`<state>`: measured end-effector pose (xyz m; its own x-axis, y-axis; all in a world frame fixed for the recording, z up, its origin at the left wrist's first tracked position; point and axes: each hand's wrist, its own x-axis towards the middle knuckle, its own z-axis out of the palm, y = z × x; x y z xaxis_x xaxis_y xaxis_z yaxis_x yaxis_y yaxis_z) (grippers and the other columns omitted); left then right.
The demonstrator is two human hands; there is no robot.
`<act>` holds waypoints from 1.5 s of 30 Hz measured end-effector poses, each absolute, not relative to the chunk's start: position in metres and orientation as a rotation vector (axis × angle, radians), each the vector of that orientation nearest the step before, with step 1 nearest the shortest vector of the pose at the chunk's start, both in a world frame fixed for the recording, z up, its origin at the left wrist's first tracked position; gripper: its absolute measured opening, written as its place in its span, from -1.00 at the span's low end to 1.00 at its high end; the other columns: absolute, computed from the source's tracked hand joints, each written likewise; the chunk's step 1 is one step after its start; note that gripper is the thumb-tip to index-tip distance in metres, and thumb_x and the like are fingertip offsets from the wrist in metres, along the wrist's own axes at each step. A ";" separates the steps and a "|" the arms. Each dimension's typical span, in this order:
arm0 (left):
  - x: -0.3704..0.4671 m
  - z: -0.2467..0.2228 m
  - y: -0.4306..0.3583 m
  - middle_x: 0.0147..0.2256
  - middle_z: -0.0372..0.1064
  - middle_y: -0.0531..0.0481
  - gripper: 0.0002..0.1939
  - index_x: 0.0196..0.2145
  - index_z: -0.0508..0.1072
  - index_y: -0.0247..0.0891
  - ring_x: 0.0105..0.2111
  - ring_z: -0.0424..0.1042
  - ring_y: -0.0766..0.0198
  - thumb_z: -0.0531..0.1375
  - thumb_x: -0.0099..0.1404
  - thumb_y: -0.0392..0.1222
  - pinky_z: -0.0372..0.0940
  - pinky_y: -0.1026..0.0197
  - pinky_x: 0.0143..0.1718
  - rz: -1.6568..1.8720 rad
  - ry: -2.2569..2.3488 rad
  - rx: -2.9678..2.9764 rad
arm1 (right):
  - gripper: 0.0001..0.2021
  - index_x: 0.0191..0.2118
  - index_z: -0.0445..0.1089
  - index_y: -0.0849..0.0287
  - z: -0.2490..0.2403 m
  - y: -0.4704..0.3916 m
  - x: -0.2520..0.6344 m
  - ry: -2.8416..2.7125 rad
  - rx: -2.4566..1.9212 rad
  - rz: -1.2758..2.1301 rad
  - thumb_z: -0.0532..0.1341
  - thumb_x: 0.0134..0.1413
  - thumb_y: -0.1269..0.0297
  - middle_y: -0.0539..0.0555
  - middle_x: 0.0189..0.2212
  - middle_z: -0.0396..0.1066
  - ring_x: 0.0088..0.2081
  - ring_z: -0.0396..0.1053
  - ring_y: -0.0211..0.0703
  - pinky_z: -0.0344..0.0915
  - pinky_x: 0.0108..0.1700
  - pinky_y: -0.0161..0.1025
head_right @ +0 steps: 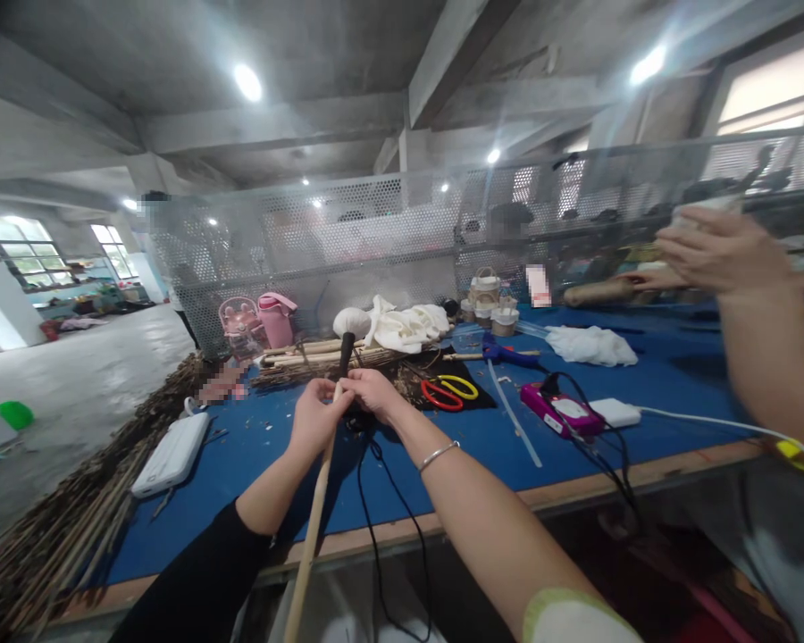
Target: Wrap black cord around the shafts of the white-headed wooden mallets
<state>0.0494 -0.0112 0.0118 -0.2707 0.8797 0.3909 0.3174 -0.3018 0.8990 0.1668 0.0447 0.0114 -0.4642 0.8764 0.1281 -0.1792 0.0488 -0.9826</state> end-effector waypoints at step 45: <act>0.020 0.021 -0.003 -0.54 0.36 0.00 -0.62 -0.48 0.40 -0.37 -0.58 0.30 0.42 0.37 -0.14 -0.01 0.22 0.34 -0.50 1.040 1.005 1.182 | -0.74 -0.39 0.27 0.24 0.017 0.043 0.178 -1.539 -0.670 1.670 0.25 -0.11 0.14 -0.23 -0.80 -0.10 -0.76 -0.27 -0.48 -0.35 -0.73 -0.42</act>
<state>0.0201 -0.0033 0.0214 0.2248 0.9726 -0.0587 -0.0921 0.0812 0.9924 0.1776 0.0426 0.0166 -0.5782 0.8082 0.1117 -0.1773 0.0092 -0.9841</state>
